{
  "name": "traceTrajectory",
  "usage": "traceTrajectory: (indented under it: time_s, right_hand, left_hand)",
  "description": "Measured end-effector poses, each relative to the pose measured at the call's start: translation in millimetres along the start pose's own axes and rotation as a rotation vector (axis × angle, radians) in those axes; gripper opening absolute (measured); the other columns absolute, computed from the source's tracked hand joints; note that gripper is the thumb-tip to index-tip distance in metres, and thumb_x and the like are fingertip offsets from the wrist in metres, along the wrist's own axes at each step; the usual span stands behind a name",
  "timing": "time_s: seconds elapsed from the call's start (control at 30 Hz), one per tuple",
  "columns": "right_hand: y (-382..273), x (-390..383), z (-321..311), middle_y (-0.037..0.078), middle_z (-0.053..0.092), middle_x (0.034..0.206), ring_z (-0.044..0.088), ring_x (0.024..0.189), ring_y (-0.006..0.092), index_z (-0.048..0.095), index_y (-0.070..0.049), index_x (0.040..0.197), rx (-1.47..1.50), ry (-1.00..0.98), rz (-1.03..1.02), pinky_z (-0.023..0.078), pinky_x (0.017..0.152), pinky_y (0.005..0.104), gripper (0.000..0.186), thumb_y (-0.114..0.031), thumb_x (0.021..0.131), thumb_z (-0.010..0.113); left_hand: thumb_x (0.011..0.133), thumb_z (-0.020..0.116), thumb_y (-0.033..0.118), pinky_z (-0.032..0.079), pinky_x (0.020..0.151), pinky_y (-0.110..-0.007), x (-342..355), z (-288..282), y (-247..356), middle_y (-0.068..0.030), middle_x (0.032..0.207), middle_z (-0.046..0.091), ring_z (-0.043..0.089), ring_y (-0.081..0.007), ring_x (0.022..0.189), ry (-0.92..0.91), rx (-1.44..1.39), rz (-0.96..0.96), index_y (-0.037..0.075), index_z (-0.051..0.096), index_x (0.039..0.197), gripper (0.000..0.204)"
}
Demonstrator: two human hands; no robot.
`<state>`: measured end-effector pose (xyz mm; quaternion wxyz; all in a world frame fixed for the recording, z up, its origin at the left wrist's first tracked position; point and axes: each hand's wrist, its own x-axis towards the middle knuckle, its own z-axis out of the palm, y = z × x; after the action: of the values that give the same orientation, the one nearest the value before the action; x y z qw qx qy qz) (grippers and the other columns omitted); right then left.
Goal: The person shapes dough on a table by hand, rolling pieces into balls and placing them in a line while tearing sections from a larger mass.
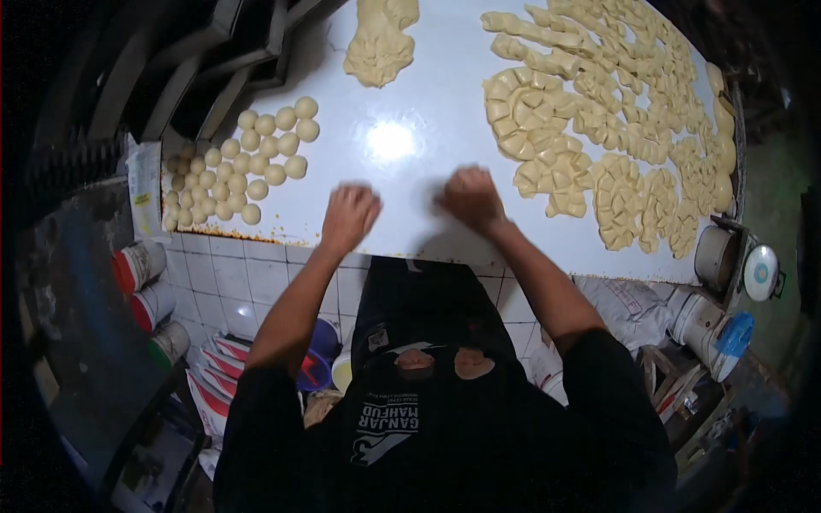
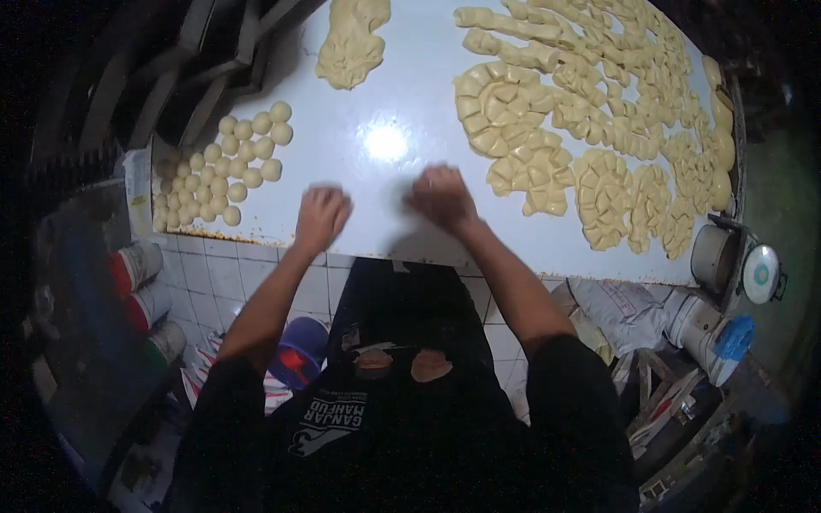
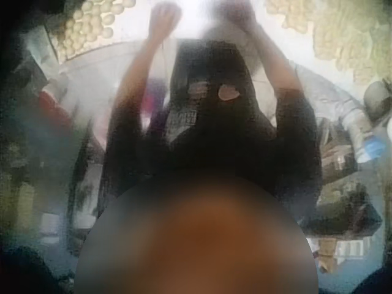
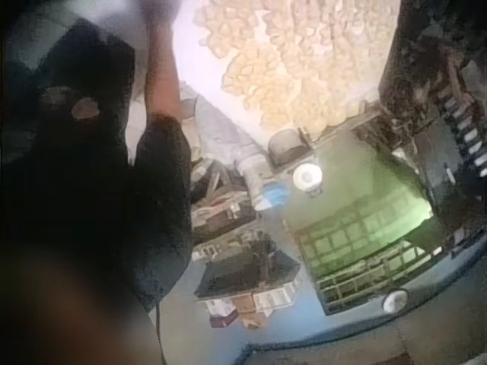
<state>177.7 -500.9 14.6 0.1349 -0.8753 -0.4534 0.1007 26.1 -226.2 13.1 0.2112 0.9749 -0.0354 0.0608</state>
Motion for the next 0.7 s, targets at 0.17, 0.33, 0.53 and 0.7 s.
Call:
traceTrajectory:
  time_s: [0.17, 0.33, 0.53, 0.7]
  right_hand:
    - [-39, -4, 35, 0.013, 0.065, 0.102, 0.062, 0.105, 0.0355, 0.070, -0.010, 0.099, 0.012, 0.472, -0.001, 0.047, 0.094, 0.0516, 0.028, -0.033, 0.088, 0.082]
    - [-5, 13, -6, 0.019, 0.066, 0.107, 0.063, 0.106, 0.0422, 0.067, -0.004, 0.106, 0.194, 0.289, 0.216, 0.051, 0.092, 0.0524, 0.018, -0.016, 0.096, 0.076]
    - [25, 212, -62, 0.026, 0.066, 0.106, 0.062, 0.100, 0.0474, 0.066, 0.003, 0.110, 0.292, 0.566, 0.092, 0.051, 0.087, 0.0510, 0.020, -0.016, 0.105, 0.064]
    - [-41, 97, -20, 0.023, 0.057, 0.095, 0.058, 0.091, 0.0417, 0.059, -0.001, 0.095, 0.062, 0.366, 0.121, 0.047, 0.079, 0.0541, 0.014, -0.010, 0.102, 0.066]
  left_hand:
    - [0.087, 0.078, 0.013, 0.048, 0.092, -0.052, 10, 31, 60, -0.0145, 0.115, 0.067, 0.062, -0.0385, 0.109, 0.139, -0.190, -0.101, 0.008, 0.065, 0.115, 0.031]
    - [0.088, 0.077, 0.011, 0.049, 0.102, -0.052, -19, -8, -11, -0.0106, 0.120, 0.065, 0.062, -0.0363, 0.117, -0.011, -0.073, -0.040, 0.011, 0.061, 0.119, 0.035]
    - [0.091, 0.075, 0.010, 0.051, 0.100, -0.050, 4, -13, 19, -0.0120, 0.123, 0.066, 0.064, -0.0363, 0.116, 0.136, -0.234, -0.126, 0.008, 0.068, 0.119, 0.028]
    - [0.097, 0.072, 0.008, 0.054, 0.098, -0.049, 46, -25, -57, -0.0179, 0.117, 0.069, 0.066, -0.0384, 0.111, 0.208, -0.317, 0.002, 0.002, 0.069, 0.118, 0.022]
